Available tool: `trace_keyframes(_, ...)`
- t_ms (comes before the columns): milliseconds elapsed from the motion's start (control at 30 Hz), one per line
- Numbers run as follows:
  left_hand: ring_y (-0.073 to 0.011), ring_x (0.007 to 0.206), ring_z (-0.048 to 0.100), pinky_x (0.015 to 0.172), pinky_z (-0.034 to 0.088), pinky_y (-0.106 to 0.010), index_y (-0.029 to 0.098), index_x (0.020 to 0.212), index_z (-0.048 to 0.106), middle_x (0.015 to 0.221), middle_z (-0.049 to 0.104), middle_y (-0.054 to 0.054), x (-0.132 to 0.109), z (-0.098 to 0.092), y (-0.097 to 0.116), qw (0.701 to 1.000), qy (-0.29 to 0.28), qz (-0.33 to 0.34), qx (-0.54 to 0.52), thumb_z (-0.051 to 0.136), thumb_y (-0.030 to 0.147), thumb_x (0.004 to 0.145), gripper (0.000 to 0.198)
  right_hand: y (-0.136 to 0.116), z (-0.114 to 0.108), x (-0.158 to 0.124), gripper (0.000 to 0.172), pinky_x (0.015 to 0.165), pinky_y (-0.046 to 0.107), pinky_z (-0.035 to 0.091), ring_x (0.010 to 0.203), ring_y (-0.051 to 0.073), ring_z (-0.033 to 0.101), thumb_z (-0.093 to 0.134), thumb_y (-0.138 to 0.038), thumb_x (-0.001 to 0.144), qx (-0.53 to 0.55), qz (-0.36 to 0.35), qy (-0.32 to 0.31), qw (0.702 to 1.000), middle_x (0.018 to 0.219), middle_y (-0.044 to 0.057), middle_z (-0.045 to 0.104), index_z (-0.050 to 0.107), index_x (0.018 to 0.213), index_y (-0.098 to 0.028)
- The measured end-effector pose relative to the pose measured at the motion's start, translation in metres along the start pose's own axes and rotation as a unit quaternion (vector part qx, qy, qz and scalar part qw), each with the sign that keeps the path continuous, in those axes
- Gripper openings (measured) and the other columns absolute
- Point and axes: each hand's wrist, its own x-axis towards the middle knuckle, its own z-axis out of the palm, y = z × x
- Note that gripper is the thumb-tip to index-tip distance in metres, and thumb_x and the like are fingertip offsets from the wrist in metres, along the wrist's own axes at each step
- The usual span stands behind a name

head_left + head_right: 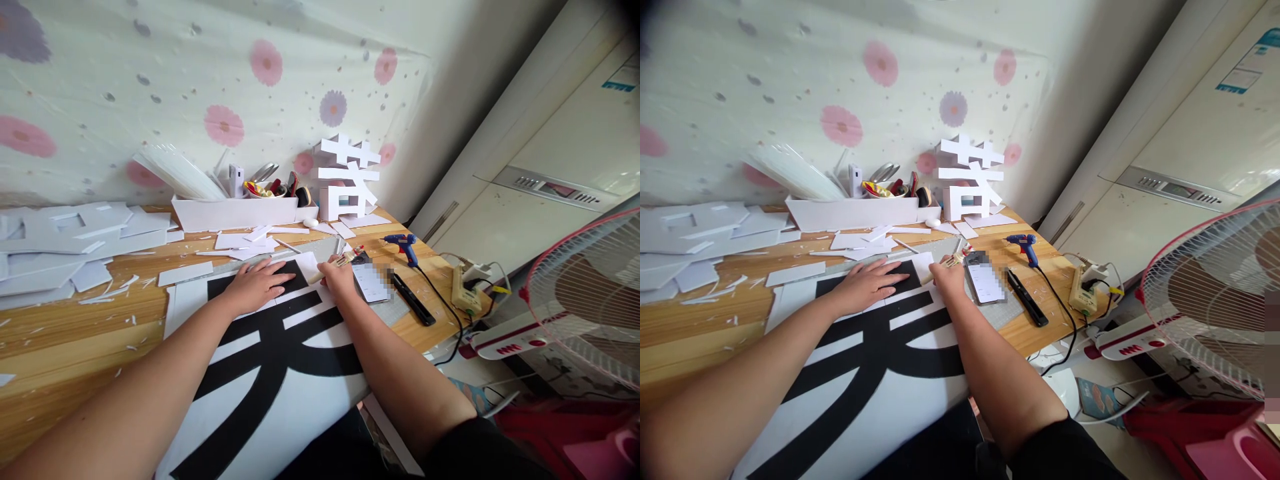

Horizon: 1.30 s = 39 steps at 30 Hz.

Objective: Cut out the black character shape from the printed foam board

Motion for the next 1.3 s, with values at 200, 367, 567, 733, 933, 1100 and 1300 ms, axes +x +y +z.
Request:
trace_keyframes(200,-0.0367,0.164,0.025,0.129,0.017,-0.068,0.052,0.148,0.059,0.175,0.036,0.005,0.002,0.002,0.002,1.000,0.007,-0.010,-0.016,0.051,0.044,0.106,0.043,-0.012,0.017,-0.028,0.033,0.051,0.027,0.042,0.051,0.015,0.051,0.070,-0.042,0.065,0.003,-0.048,-0.060,0.997,0.048,-0.005,0.051,0.042,0.059,-0.026)
trace_keyframes(367,-0.0349,0.163,0.028,0.129,0.018,-0.068,0.051,0.147,0.060,0.175,0.037,0.005,0.003,0.001,0.000,1.000,0.008,0.005,-0.028,0.049,0.036,0.106,0.044,-0.007,0.026,-0.039,0.034,0.051,0.027,0.040,0.050,0.015,0.050,0.070,-0.049,0.068,-0.046,-0.071,-0.166,0.982,0.049,-0.005,0.055,0.046,0.062,-0.027)
trace_keyframes(567,-0.0358,0.163,0.027,0.128,0.017,-0.069,0.048,0.147,0.061,0.175,0.036,0.003,0.003,0.002,-0.001,1.000,0.003,0.009,-0.022,0.050,0.036,0.107,0.043,-0.001,0.026,-0.039,0.028,0.051,0.027,0.039,0.049,0.014,0.050,0.069,-0.045,0.070,-0.067,-0.070,-0.199,0.975,0.050,-0.005,0.057,0.050,0.064,-0.027)
trace_keyframes(733,-0.0373,0.163,0.025,0.129,0.015,-0.070,0.049,0.147,0.061,0.175,0.036,0.003,0.001,0.002,-0.001,0.999,0.007,0.012,-0.034,0.049,0.040,0.107,0.042,-0.002,0.027,-0.040,0.026,0.052,0.028,0.040,0.052,0.016,0.052,0.069,-0.043,0.072,-0.108,-0.077,-0.197,0.971,0.052,-0.005,0.058,0.050,0.065,-0.027)
trace_keyframes(933,-0.0368,0.163,0.026,0.129,0.016,-0.069,0.048,0.147,0.062,0.175,0.037,0.003,0.000,0.001,0.000,0.999,0.009,0.005,-0.040,0.049,0.043,0.107,0.042,-0.001,0.029,-0.040,0.024,0.052,0.028,0.040,0.051,0.015,0.051,0.069,-0.039,0.071,-0.116,-0.071,-0.195,0.971,0.051,-0.006,0.058,0.049,0.063,-0.027)
trace_keyframes(1100,-0.0367,0.163,0.027,0.129,0.016,-0.068,0.046,0.147,0.062,0.174,0.038,0.002,0.000,0.001,0.002,0.999,0.007,0.000,-0.035,0.052,0.047,0.107,0.041,-0.003,0.028,-0.041,0.021,0.050,0.028,0.038,0.049,0.014,0.049,0.069,-0.033,0.067,-0.088,-0.066,-0.213,0.971,0.048,-0.006,0.057,0.050,0.061,-0.026)
trace_keyframes(1300,-0.0355,0.164,0.024,0.129,0.017,-0.068,0.046,0.148,0.060,0.175,0.036,0.001,0.001,0.000,0.001,1.000,0.001,0.000,-0.028,0.053,0.047,0.107,0.041,-0.004,0.027,-0.042,0.022,0.048,0.027,0.035,0.047,0.014,0.048,0.069,-0.035,0.065,-0.079,-0.062,-0.218,0.971,0.046,-0.006,0.055,0.050,0.060,-0.026)
